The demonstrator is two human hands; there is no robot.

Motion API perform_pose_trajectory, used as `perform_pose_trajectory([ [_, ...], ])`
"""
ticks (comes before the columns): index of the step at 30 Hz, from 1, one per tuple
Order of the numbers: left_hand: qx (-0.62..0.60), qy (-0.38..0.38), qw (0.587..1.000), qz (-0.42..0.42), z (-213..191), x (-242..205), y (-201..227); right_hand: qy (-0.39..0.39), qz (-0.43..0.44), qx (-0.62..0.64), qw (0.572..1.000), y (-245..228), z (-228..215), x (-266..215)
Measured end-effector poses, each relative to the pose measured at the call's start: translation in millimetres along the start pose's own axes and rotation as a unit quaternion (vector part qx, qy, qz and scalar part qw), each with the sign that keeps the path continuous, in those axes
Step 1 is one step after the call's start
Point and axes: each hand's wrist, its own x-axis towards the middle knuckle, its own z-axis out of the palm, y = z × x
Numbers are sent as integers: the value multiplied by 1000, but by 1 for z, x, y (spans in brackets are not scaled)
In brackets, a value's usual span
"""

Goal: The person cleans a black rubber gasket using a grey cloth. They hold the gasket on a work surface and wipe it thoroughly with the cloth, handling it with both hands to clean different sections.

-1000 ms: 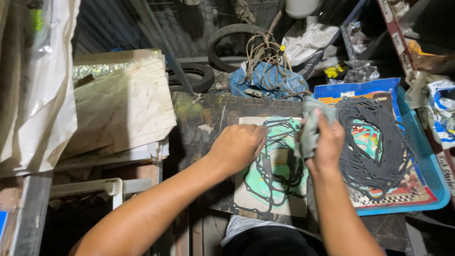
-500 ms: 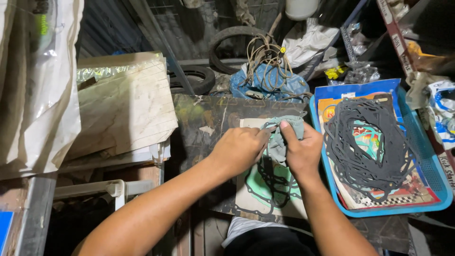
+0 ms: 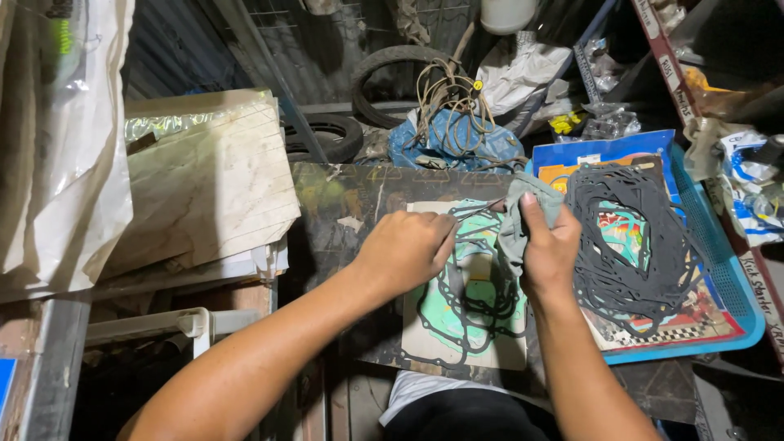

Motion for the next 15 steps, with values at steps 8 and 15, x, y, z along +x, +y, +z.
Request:
perform_pose_trajectory([
  [8,32,-8,998,47,6,-3,7,-60,62,131,988,-16,26,-23],
  [15,62,-3,993,103,16,-6,3,-61,16,40,997,-4,16,-25],
])
